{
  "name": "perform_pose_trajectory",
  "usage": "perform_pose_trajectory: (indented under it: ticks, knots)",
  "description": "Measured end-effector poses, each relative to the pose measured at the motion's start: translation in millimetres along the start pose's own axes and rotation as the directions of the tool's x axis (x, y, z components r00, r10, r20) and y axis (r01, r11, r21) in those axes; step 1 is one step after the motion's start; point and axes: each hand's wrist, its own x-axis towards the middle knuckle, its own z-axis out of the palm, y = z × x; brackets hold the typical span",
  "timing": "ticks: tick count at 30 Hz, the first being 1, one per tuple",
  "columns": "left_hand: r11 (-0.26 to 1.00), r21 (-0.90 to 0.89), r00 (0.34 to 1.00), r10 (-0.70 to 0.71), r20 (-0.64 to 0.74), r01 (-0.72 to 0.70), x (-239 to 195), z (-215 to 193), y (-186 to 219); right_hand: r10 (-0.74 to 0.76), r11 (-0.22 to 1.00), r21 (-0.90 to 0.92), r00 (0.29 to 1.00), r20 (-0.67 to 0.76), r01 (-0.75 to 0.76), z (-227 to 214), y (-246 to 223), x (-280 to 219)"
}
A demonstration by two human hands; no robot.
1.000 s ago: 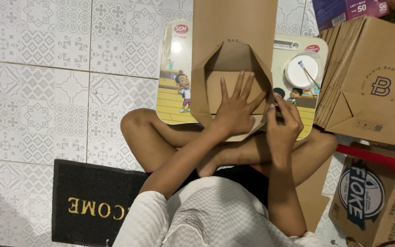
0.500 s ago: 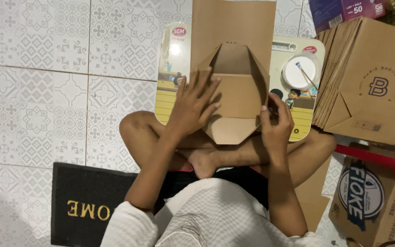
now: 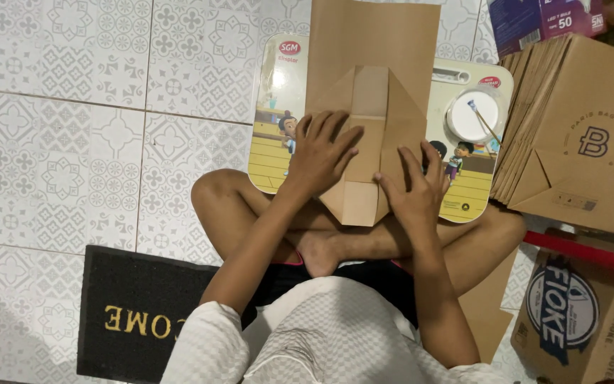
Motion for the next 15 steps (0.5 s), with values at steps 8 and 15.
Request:
perform_pose_trajectory:
  ticks: [8, 15]
  knots:
    - [0.996, 0.058, 0.996, -0.059, -0.064, 0.063, -5, 11, 30, 0.064, 0.991, 0.113, 0.996, 0.07, -0.072, 0, 0, 0]
    - [0.994, 0.022, 0.988, 0.109, -0.106, -0.107, 19, 18, 9, -0.117, 0.936, 0.333, 0.993, -0.017, 0.116, -16, 21, 6]
